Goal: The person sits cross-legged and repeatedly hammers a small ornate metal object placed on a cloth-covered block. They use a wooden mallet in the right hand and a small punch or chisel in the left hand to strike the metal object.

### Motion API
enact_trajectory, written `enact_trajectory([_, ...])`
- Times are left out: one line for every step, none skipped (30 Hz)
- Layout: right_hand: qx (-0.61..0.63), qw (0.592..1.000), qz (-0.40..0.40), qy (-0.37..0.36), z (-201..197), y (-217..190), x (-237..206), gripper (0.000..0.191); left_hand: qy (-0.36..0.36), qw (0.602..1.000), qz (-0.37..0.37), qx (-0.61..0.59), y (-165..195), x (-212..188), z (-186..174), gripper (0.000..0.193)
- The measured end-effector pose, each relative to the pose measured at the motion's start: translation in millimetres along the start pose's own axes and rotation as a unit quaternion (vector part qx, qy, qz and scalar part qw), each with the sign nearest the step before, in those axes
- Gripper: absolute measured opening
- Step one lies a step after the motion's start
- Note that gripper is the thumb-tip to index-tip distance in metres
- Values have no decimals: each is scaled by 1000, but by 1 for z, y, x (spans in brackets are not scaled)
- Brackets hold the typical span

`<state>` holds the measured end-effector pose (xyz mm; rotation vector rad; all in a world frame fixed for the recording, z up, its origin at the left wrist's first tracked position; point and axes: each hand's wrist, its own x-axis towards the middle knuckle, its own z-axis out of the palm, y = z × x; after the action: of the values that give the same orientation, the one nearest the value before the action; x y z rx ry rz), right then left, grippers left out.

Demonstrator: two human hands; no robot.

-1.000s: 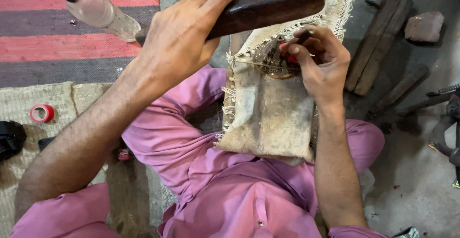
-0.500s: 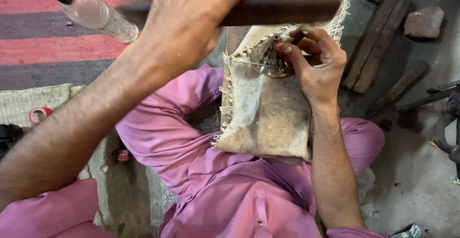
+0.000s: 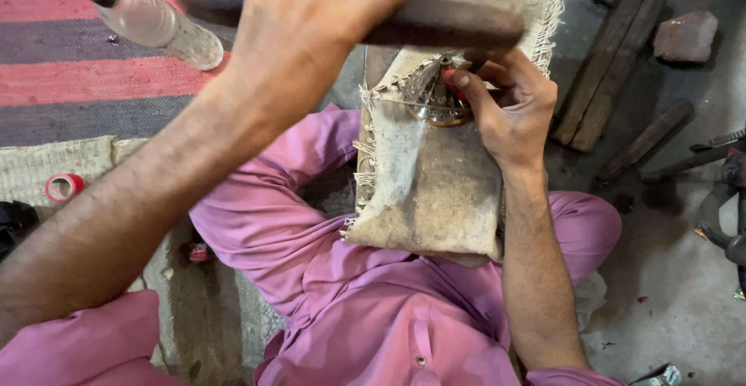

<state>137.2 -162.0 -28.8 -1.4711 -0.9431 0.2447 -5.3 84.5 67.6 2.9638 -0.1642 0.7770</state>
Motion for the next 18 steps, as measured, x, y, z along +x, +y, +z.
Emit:
enact_trajectory([5,1000,10,0,0,-1,-1,26,3,1000,3,1,-2,0,1,53])
enact_trajectory([10,1000,21,-1,0,-1,-2,27,6,1000,6,1,-1,0,2,52])
enact_trajectory([7,1000,9,1,0,-1,-2,27,-3,998,-4,-55,-4,1,2,52])
enact_trajectory([5,1000,-2,2,1,-1,-1,27,-5,998,-5,-56,-4,1,3,51])
enact_trajectory([2,1000,-14,3,1,-1,-1,27,-8,998,-6,-57,-5,1,4,50])
enact_trajectory([0,1000,-5,2,1,-1,-1,26,-4,1000,3,-2,-4,0,5,48])
enact_trajectory([-2,1000,4,0,1,-1,-1,25,-1,1000,4,3,-5,1,5,48])
enact_trajectory([-5,1000,14,-2,0,-1,-1,24,3,1000,5,9,-4,0,6,47])
enact_trajectory([-5,1000,3,-3,0,0,0,24,7,999,-1,-33,-4,1,6,48])
enact_trajectory([-6,1000,-8,-5,0,1,0,23,9,999,-1,-34,-4,0,6,48])
enact_trajectory([-7,1000,-17,-5,0,1,0,23,11,999,-1,-34,-4,1,6,48])
enact_trajectory([-7,1000,-11,-6,-1,1,-1,22,10,1000,6,8,-3,0,6,48])
enact_trajectory([-7,1000,-6,-7,-1,2,-1,22,6,1000,4,8,-4,2,6,46])
enact_trajectory([-7,1000,-1,-9,-1,2,-1,21,2,1000,2,7,-4,2,5,45])
enact_trajectory([4,1000,-9,-7,-1,3,-1,23,-7,999,-8,-36,-8,4,5,42])
enact_trajectory([15,1000,-17,-3,0,4,-1,25,-16,997,-18,-78,-9,6,4,40])
enact_trajectory([26,999,-25,0,0,4,-1,27,-1,999,0,-38,-9,6,4,40])
enact_trajectory([15,1000,-17,-6,-1,4,-1,26,13,1000,17,3,-8,6,3,40])
